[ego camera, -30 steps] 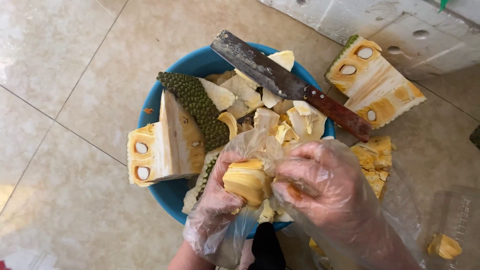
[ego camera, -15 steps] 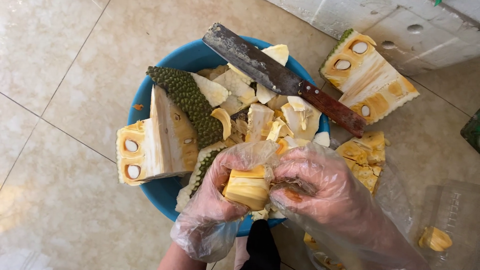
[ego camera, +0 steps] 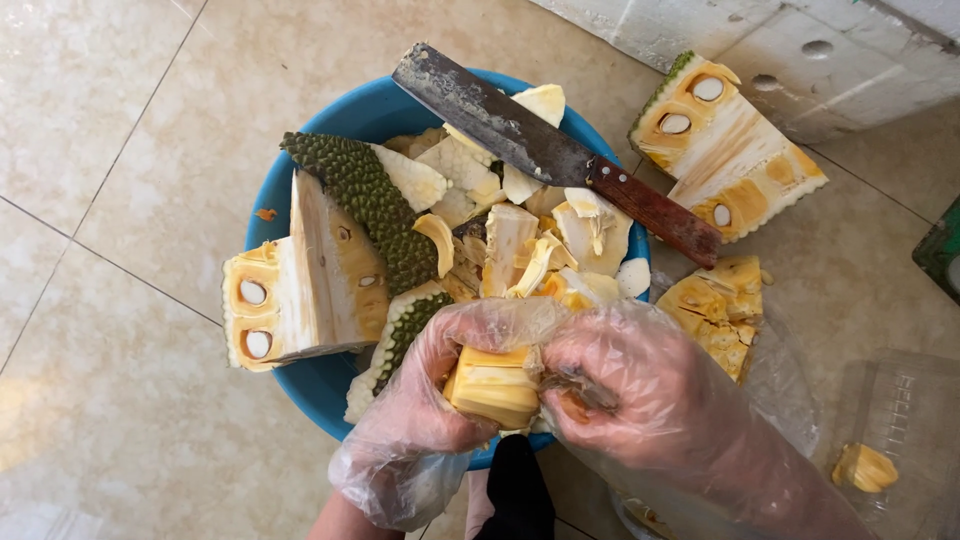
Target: Extracting edible bulbs from jackfruit segments by hand and placing them into containers
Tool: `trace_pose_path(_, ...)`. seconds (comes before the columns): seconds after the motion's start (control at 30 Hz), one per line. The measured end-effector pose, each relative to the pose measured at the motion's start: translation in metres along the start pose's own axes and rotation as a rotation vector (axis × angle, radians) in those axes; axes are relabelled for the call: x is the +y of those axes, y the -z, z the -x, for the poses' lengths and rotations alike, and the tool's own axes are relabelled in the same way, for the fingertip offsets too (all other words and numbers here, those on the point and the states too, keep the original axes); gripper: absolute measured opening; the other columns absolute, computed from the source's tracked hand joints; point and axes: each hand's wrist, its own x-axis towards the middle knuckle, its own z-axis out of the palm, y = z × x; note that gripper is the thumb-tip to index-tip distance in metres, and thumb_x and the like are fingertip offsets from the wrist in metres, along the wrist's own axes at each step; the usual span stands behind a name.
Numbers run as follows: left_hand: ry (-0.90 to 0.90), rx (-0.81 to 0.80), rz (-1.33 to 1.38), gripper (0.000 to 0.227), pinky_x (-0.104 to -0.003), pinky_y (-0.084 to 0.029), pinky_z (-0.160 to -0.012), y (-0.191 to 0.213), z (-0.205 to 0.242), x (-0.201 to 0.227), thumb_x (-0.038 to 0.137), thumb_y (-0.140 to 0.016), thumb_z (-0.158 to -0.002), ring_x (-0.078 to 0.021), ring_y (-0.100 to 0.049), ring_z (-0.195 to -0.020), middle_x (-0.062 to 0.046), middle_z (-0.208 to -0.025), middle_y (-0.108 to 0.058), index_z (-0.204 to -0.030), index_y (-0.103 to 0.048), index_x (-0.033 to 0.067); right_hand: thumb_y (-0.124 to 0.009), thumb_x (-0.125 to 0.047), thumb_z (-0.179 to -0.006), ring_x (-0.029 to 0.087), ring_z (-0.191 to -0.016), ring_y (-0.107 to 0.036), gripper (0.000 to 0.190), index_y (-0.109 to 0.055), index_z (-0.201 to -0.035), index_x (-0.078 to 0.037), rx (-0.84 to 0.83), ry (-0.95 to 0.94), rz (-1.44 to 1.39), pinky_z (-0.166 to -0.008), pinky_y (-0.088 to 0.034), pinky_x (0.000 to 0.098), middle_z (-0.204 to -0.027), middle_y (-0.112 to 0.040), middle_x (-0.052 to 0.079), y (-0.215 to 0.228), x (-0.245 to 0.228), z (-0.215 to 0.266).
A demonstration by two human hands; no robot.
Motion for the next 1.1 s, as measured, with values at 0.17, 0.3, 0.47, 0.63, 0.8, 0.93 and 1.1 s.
trace_pose_path(0.17, -0.042, -0.009, -0.1, 0.058, -0.039, -0.053, -0.099, -0.002, 0.001, -0.005, 0.011, -0.089, -0.073, -0.0264, -0.061, -0.123, -0.017, -0.138, -0.056, -0.121, -0.056, 0.0132, -0.069, -0.003, -0.08, 0.026, -0.067, -0.057, 0.012, -0.066, -0.088, -0.01, 0.032, 0.053, 0.072, -0.064, -0.049, 0.04, -0.079, -0.064, 0.003, -0.001, -0.011, -0.003)
trace_pose_path(0.3, 0.036, 0.0, -0.126, 0.056, -0.039, -0.055, -0.1, -0.011, 0.003, 0.003, 0.002, -0.081, -0.071, -0.0273, -0.063, -0.122, -0.018, -0.138, -0.059, -0.121, -0.057, 0.0127, -0.061, 0.005, -0.075, 0.026, -0.064, -0.055, 0.017, -0.064, -0.086, -0.008, 0.09, 0.098, 0.165, -0.058, -0.047, 0.0403, -0.074, -0.058, 0.004, -0.004, -0.016, 0.004)
trace_pose_path(0.47, 0.152, -0.02, -0.068, 0.057, -0.036, -0.055, -0.091, -0.017, 0.004, 0.02, 0.001, -0.079, -0.066, -0.0242, -0.064, -0.112, -0.014, -0.131, -0.062, -0.12, -0.061, 0.011, -0.064, 0.003, -0.077, 0.026, -0.063, -0.057, 0.012, -0.065, -0.084, -0.006, 0.107, 0.149, 0.233, -0.055, -0.05, 0.0396, -0.075, -0.062, 0.006, -0.001, -0.023, 0.007)
trace_pose_path(0.63, 0.194, -0.16, -0.101, 0.055, -0.033, -0.056, -0.088, -0.01, 0.002, 0.026, 0.006, -0.079, -0.073, -0.0235, -0.066, -0.11, -0.015, -0.129, -0.062, -0.124, -0.059, 0.0124, -0.066, 0.002, -0.079, 0.028, -0.065, -0.058, 0.01, -0.065, -0.085, -0.005, 0.116, 0.164, 0.235, -0.058, -0.05, 0.0423, -0.077, -0.063, 0.007, -0.002, -0.014, 0.016)
trace_pose_path(0.8, 0.13, -0.279, -0.492, 0.057, -0.036, -0.043, -0.11, -0.006, 0.006, 0.024, 0.026, -0.074, -0.073, -0.0217, -0.057, -0.126, -0.009, -0.137, -0.054, -0.128, -0.06, 0.0179, -0.068, 0.007, -0.079, 0.025, -0.069, -0.057, 0.014, -0.065, -0.083, -0.006, 0.112, 0.171, 0.262, -0.066, -0.051, 0.0391, -0.082, -0.066, 0.008, 0.019, -0.016, 0.006)
trace_pose_path(0.93, 0.259, -0.301, -0.327, 0.056, -0.03, -0.054, -0.095, -0.012, 0.002, 0.02, 0.021, -0.074, -0.076, -0.0204, -0.062, -0.112, -0.011, -0.135, -0.056, -0.129, -0.055, 0.0113, -0.071, 0.002, -0.083, 0.031, -0.072, -0.061, 0.005, -0.069, -0.086, -0.001, 0.143, 0.227, 0.332, -0.07, -0.055, 0.0443, -0.086, -0.069, 0.016, 0.021, -0.021, 0.002)
trace_pose_path(1.1, 0.095, -0.08, -0.825, 0.045, -0.029, -0.053, -0.102, -0.042, -0.002, 0.041, 0.007, -0.072, -0.081, -0.0187, -0.068, -0.117, -0.008, -0.13, -0.067, -0.125, -0.066, 0.0123, -0.068, -0.002, -0.088, 0.03, -0.077, -0.069, 0.004, -0.071, -0.087, 0.002, 0.219, 0.137, 0.424, -0.079, -0.061, 0.0476, -0.084, -0.073, 0.016, 0.033, -0.012, 0.003)
